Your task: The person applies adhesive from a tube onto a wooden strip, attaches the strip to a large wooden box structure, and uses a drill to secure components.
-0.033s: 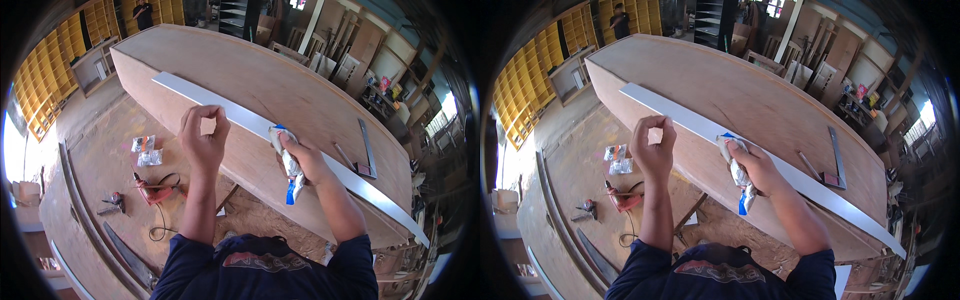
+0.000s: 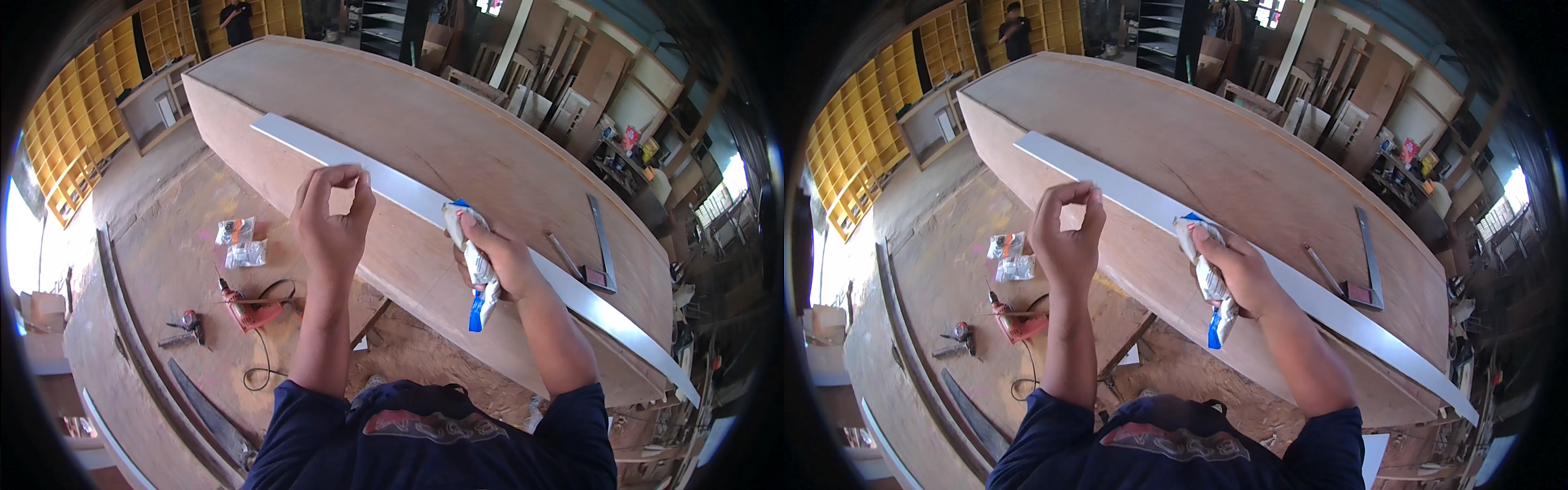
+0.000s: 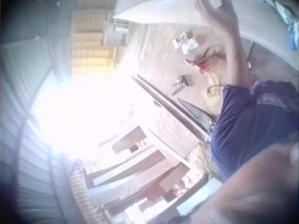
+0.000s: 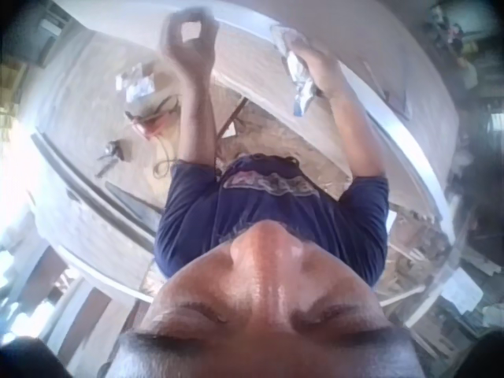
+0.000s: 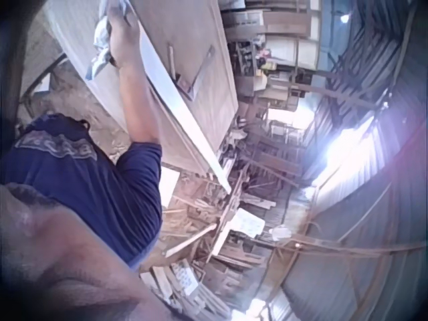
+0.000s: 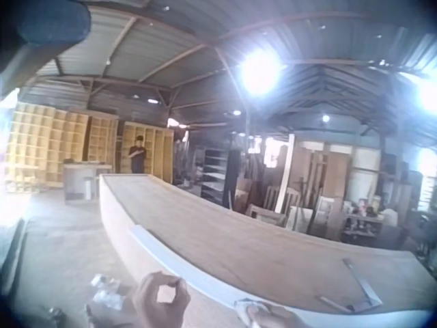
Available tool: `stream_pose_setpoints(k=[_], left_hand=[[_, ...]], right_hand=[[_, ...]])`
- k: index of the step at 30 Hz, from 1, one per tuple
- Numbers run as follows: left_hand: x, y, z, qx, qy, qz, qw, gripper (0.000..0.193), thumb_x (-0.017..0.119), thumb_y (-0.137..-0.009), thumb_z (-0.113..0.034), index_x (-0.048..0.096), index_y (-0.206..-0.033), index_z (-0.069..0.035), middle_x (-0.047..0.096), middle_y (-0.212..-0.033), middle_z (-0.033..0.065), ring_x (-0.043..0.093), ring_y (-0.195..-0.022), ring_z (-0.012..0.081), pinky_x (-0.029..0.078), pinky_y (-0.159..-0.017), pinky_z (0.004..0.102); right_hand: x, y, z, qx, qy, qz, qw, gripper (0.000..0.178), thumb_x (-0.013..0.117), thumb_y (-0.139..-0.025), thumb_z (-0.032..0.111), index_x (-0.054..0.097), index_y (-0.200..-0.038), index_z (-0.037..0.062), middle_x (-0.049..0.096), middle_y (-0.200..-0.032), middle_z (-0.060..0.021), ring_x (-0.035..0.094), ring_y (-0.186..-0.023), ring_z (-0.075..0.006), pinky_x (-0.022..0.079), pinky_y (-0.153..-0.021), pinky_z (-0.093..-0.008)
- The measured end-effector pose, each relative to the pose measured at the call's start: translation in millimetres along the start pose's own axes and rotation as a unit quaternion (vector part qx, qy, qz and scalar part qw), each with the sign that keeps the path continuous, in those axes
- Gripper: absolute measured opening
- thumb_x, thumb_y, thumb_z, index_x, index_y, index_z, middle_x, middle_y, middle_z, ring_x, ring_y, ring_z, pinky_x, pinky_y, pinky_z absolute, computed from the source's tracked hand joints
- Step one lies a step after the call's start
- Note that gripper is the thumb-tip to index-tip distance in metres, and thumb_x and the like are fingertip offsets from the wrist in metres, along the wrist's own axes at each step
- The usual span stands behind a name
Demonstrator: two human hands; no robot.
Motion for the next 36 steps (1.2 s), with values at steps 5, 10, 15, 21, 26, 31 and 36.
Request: stream_pose_setpoints(k=[5, 10, 15, 21, 26, 31, 36], left_hand=[[-12, 6, -4, 0.021, -0.053, 0.075, 0.996, 0.039, 0.086, -0.089, -0.005, 0.075, -0.127, -0.003, 0.077, -0.127, 0.0123, 0.072, -0.119, 0.0305, 0.058, -0.102, 0.0433], [-7, 22, -22, 0.141, -0.018, 0.116, 0.983, 0.028, 0.092, -0.084, -0.012, 0.079, -0.109, -0.012, 0.078, -0.109, 0.0031, 0.072, -0.104, 0.0256, 0.053, -0.100, 0.0430], [-10, 23, -20, 0.163, -0.037, 0.063, 0.984, 0.026, 0.093, -0.082, -0.013, 0.079, -0.103, -0.013, 0.078, -0.098, -0.0001, 0.071, -0.091, 0.0223, 0.051, -0.096, 0.0405], [-8, 26, -21, 0.098, -0.028, 0.040, 0.994, 0.020, 0.093, -0.081, -0.011, 0.079, -0.096, -0.012, 0.077, -0.096, 0.0016, 0.072, -0.091, 0.0228, 0.051, -0.097, 0.0423], [-5, 26, -24, 0.018, 0.038, 0.067, 0.997, 0.020, 0.091, -0.082, -0.007, 0.079, -0.099, -0.007, 0.077, -0.099, 0.0071, 0.074, -0.097, 0.0247, 0.056, -0.096, 0.0400], [-9, 25, -9, -0.108, 0.267, 0.230, 0.930, 0.020, 0.089, -0.086, 0.000, 0.078, -0.104, -0.002, 0.077, -0.103, 0.0090, 0.073, -0.101, 0.0186, 0.055, -0.092, 0.0312], [-4, 26, -25, -0.089, 0.402, 0.343, 0.844, 0.020, 0.090, -0.089, -0.006, 0.077, -0.104, -0.001, 0.076, -0.102, 0.0084, 0.073, -0.098, 0.0185, 0.057, -0.090, 0.0341]], right_hand=[[12, -10, 2, 0.006, -0.022, 0.048, 0.999, 0.051, 0.058, -0.114, 0.053, 0.062, -0.117, 0.0018, 0.064, -0.079, -0.0067, 0.052, -0.045, -0.0144, 0.042, -0.043, -0.0305], [32, -20, 2, -0.159, 0.158, -0.041, 0.974, 0.049, 0.062, -0.114, 0.050, 0.066, -0.119, 0.0012, 0.067, -0.080, -0.0036, 0.058, -0.066, -0.0127, 0.047, -0.064, -0.0291], [49, -11, 10, -0.265, 0.316, -0.048, 0.910, 0.041, 0.061, -0.116, 0.042, 0.062, -0.126, 0.0020, 0.069, -0.082, -0.0113, 0.061, -0.069, -0.0206, 0.050, -0.069, -0.0346], [58, -4, 10, -0.306, 0.351, -0.030, 0.884, 0.031, 0.066, -0.114, 0.028, 0.058, -0.130, 0.0026, 0.071, -0.087, -0.0184, 0.073, -0.076, -0.0299, 0.054, -0.072, -0.0391], [54, -2, 7, -0.315, 0.361, -0.045, 0.876, 0.030, 0.068, -0.113, 0.025, 0.058, -0.129, 0.0022, 0.072, -0.087, -0.0183, 0.076, -0.078, -0.0307, 0.056, -0.072, -0.0382], [27, 2, 10, -0.303, 0.347, 0.014, 0.887, 0.026, 0.070, -0.109, 0.015, 0.063, -0.131, 0.0039, 0.077, -0.102, -0.0134, 0.077, -0.091, -0.0264, 0.057, -0.080, -0.0346], [1, 5, 12, -0.411, 0.334, 0.069, 0.845, 0.043, 0.072, -0.092, -0.009, 0.067, -0.132, 0.0063, 0.078, -0.115, -0.0109, 0.076, -0.105, -0.0269, 0.057, -0.091, -0.0371]])
Point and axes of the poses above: each hand's wrist, its own y-axis away from the middle knuckle, its own x-axis out of the palm, z = x × y, the point moved 2 cm from there along -y, towards the middle knuckle
